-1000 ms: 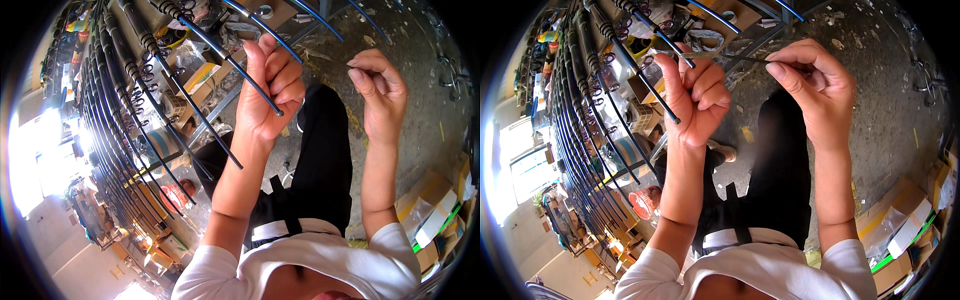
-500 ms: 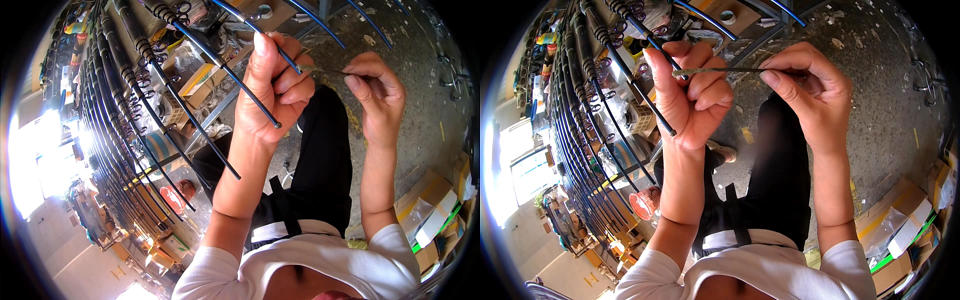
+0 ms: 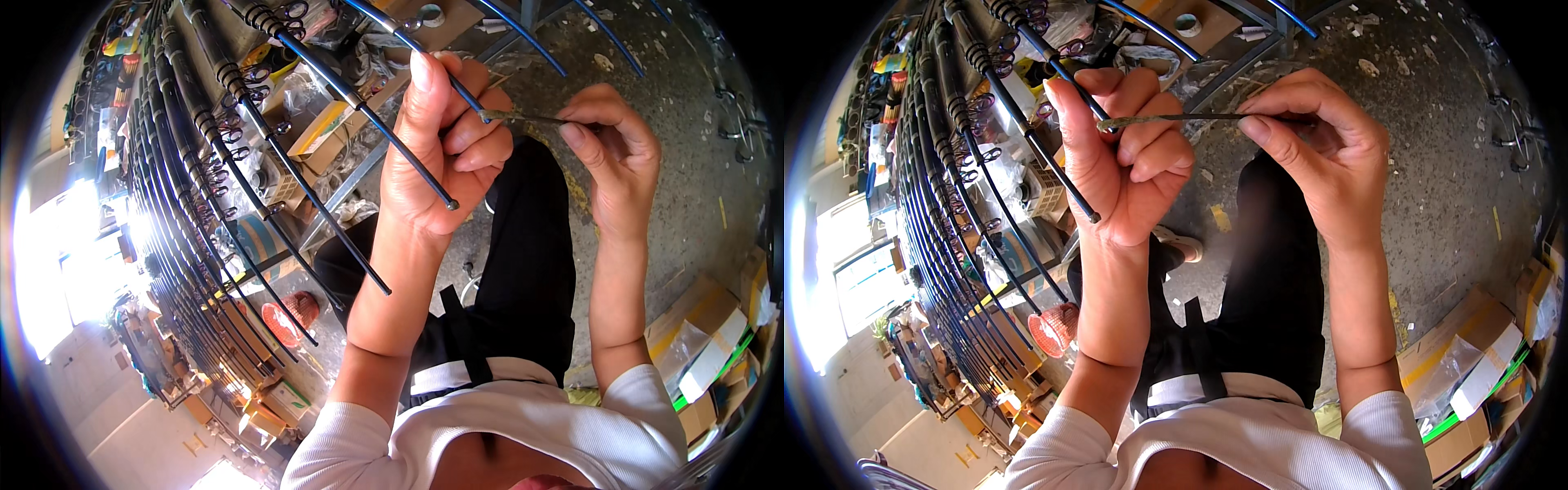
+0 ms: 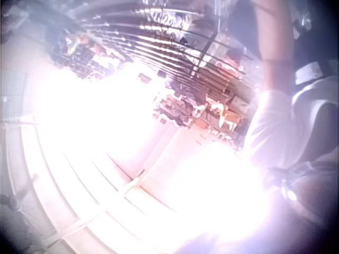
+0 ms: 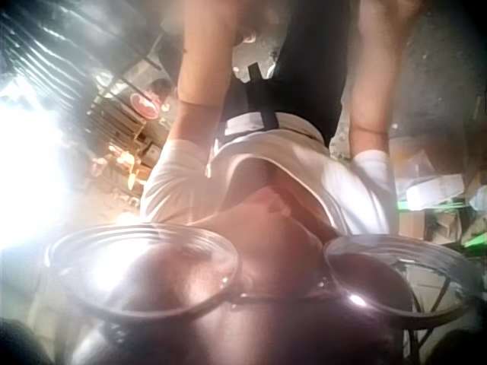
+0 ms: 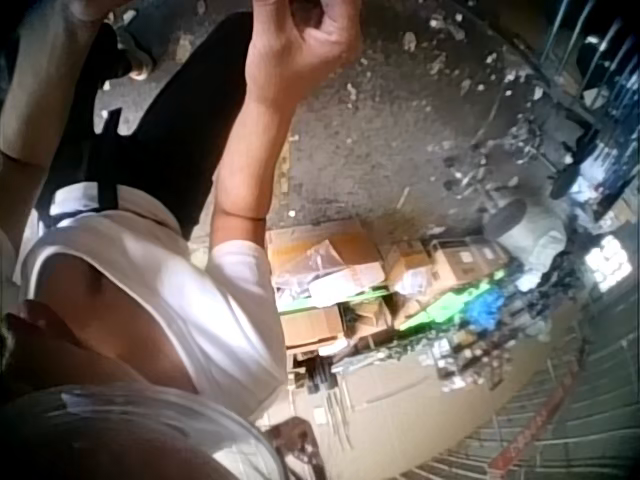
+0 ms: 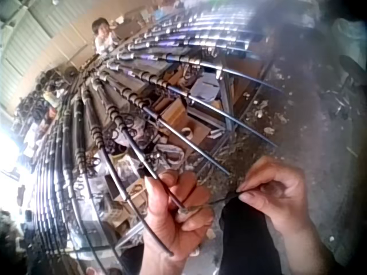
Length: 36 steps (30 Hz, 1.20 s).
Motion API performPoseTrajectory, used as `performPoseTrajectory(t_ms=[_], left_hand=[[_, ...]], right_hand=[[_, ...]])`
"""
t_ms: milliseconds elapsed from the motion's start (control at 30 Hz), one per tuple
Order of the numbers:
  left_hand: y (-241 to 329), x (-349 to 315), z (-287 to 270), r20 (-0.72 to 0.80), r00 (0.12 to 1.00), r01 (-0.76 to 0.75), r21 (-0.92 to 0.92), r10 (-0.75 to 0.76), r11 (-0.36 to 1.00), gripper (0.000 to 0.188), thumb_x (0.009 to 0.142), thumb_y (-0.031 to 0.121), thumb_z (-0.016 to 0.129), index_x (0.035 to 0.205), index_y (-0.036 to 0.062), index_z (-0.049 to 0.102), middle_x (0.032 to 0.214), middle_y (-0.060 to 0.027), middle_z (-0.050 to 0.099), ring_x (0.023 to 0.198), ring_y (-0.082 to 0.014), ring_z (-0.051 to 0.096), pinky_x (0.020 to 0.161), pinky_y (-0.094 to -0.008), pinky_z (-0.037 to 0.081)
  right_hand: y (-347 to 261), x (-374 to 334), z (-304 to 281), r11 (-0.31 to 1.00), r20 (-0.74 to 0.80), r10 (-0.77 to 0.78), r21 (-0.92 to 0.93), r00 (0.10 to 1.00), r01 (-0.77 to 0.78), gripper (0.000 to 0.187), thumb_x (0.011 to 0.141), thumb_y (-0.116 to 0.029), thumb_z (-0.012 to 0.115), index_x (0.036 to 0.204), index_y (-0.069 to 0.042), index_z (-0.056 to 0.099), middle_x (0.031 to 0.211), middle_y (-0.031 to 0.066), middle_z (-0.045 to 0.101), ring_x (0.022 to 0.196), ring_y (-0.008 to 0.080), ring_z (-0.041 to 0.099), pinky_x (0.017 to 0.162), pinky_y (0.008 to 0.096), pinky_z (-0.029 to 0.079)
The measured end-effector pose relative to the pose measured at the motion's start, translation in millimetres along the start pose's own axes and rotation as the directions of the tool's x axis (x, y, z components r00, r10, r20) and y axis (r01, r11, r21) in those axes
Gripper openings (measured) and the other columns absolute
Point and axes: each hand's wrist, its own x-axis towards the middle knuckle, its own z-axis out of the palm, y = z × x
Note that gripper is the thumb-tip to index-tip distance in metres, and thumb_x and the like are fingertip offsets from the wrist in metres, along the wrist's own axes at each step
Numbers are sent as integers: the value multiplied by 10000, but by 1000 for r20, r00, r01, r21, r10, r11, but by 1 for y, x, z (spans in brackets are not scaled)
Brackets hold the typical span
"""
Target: The person sits on the floor and assembles fishing rods by attaching small metal guides to the blue rod sections. They use a small tool to secure the guides and occasionally dip the tool into a container of adhesive. The person handles multiple rod sections one by one, repeating the process of attaching and securing the guides.
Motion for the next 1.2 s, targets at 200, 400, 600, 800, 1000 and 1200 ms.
performPoseTrajectory(t_ms=[200, 400, 600, 800, 1000, 1200], left_hand=[[0, -1, -1, -14, 1000, -9, -5, 9, 1000, 215, 818, 363, 624, 894, 162, 644, 685, 64, 354, 535, -58, 287, 451, -191, 261], [1, 0, 0, 3, 1000, -2, -1, 2, 1000, 201, 834, 352, 613, 902, 166, 648, 663, 65, 340, 526, -57, 280, 447, -190, 259], [2, -1, 0, 17, 1000, -2, -7, 2, 1000, 185, 850, 332, 602, 923, 171, 657, 631, 63, 311, 509, -59, 273, 436, -191, 254], [3, -1, -2, 32, 999, 7, -16, -7, 1000, 188, 859, 323, 596, 959, 178, 662, 618, 61, 298, 500, -60, 276, 429, -195, 253], [4, 1, -4, 54, 998, 32, -44, -30, 999, 181, 865, 297, 594, 992, 185, 661, 614, 59, 299, 494, -61, 276, 426, -199, 247], [5, 2, -5, 85, 995, 46, -47, -42, 998, 180, 870, 258, 592, 1022, 189, 658, 606, 59, 299, 482, -64, 261, 423, -198, 243]], right_hand=[[2, 0, -3, 1000, -12, -1, -1, 1000, 1, 98, 769, 44, 645, 859, 11, 627, 844, 48, 589, 761, 84, 548, 681, 196, 434], [2, -1, -4, 1000, -10, 16, -10, 1000, -16, 98, 767, 43, 646, 857, 7, 629, 844, 48, 590, 766, 86, 551, 686, 198, 437], [3, -1, -4, 1000, -5, 14, -2, 1000, -14, 103, 765, 41, 648, 858, 0, 633, 853, 55, 598, 779, 98, 563, 693, 206, 446], [4, -2, -4, 1000, -10, 20, -1, 1000, -20, 104, 763, 41, 650, 857, 0, 633, 850, 53, 596, 775, 95, 559, 690, 207, 444], [6, -1, -6, 1000, -11, 23, -4, 1000, -23, 105, 763, 42, 651, 858, 2, 634, 847, 52, 594, 766, 94, 557, 683, 206, 442], [8, -3, -7, 1000, -17, 25, -11, 1000, -26, 109, 759, 40, 656, 860, 6, 634, 845, 52, 591, 767, 95, 557, 682, 205, 443]])
